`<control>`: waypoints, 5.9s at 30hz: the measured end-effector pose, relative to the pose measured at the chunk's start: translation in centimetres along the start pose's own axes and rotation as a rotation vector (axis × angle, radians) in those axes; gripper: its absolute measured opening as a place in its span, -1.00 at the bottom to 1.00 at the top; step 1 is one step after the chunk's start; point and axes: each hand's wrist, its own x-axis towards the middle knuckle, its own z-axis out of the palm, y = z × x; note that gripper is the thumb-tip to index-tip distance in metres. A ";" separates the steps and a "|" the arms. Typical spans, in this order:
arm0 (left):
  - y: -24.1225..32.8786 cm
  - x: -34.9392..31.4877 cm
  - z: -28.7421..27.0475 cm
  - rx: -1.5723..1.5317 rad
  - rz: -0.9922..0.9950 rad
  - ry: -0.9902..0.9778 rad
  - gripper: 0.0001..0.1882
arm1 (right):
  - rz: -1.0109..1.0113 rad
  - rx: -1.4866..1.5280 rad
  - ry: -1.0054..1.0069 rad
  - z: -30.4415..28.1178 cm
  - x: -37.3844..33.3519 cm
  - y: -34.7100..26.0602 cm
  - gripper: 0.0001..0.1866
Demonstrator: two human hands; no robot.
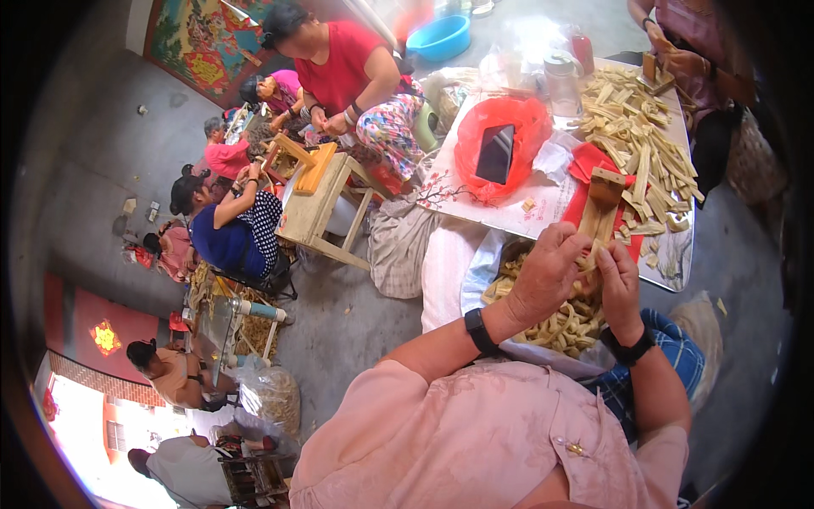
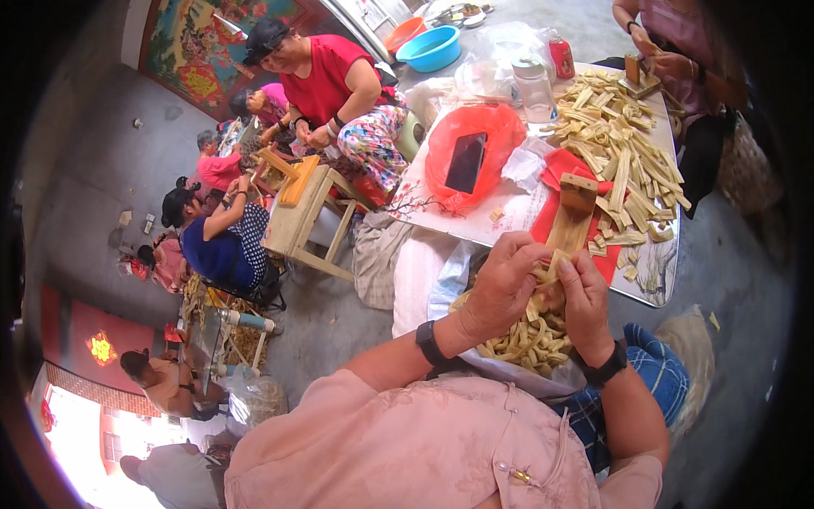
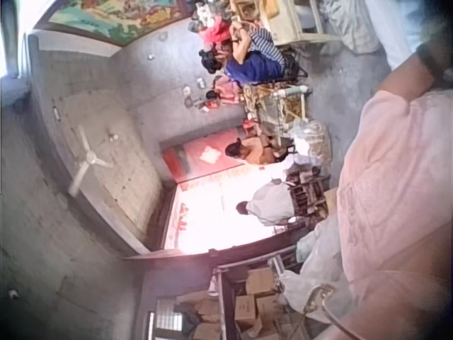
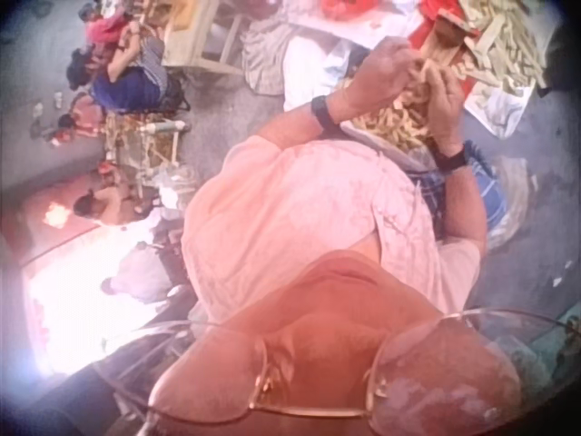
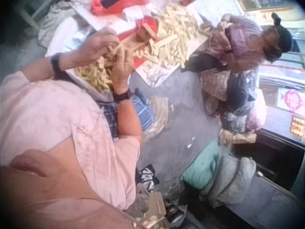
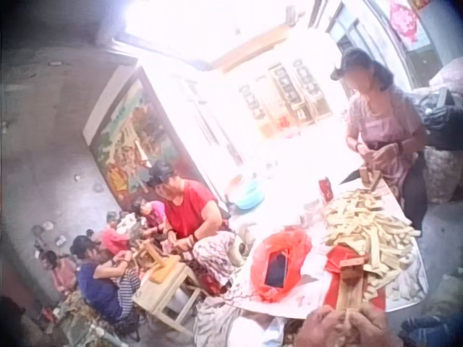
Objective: The person uses their hands to fold long, thin strips of dried bean curd, using a small wooden jig to assist in the folding process before placing them into a container.
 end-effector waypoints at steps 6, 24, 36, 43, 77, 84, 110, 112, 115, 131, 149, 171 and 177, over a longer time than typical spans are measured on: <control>0.1 -0.3 0.0 -0.260 0.103 0.058 -0.59 | 0.445 0.667 -0.335 -0.2 0.3 -2.0 -0.80; -2.0 0.3 -0.8 -0.358 -0.243 -0.089 -0.80 | 0.022 0.278 -0.184 -0.5 0.2 -0.4 -0.80; -0.2 0.9 0.9 -0.831 -0.369 0.066 -0.80 | 0.550 0.649 -0.213 -2.0 2.0 0.9 -0.83; 0.2 1.6 -0.7 -0.831 -0.436 -0.181 -0.79 | 0.613 0.664 -0.033 -2.6 2.6 0.7 -0.66; -2.7 1.5 -4.8 -0.754 -0.526 -0.029 -0.85 | 0.260 0.191 -0.341 -1.6 1.0 1.6 -0.80; -1.4 1.8 -4.0 0.143 -0.077 -0.097 -0.69 | 0.306 0.087 -0.449 -2.6 1.7 1.0 -0.75; -9.0 5.6 2.6 -0.495 -0.434 -0.326 -0.76 | 0.229 -0.222 0.037 -4.3 5.3 4.5 -0.67; -9.2 6.1 2.7 -0.407 -0.414 -0.330 -0.74 | 0.219 -0.220 0.040 -4.3 5.6 5.0 -0.68; -9.5 6.7 3.1 -0.264 -0.411 -0.355 -0.70 | 0.152 -0.261 0.083 -4.1 5.9 6.3 -0.67; -5.8 2.4 0.6 -1.098 -0.871 -0.178 -0.75 | 0.182 -0.005 0.044 -2.1 3.2 5.0 -0.74; -5.5 1.4 -0.9 -0.925 -0.813 -0.370 -0.69 | -0.261 -0.413 -0.132 -0.9 1.3 2.8 -0.69; -2.7 0.9 -0.6 -0.647 -0.638 -0.261 -0.66 | -0.245 -0.251 -0.186 -1.3 1.4 2.8 -0.68; -2.8 0.4 -0.5 -0.373 -0.521 -0.264 -0.68 | -0.324 -0.380 -0.117 -0.8 1.2 3.0 -0.65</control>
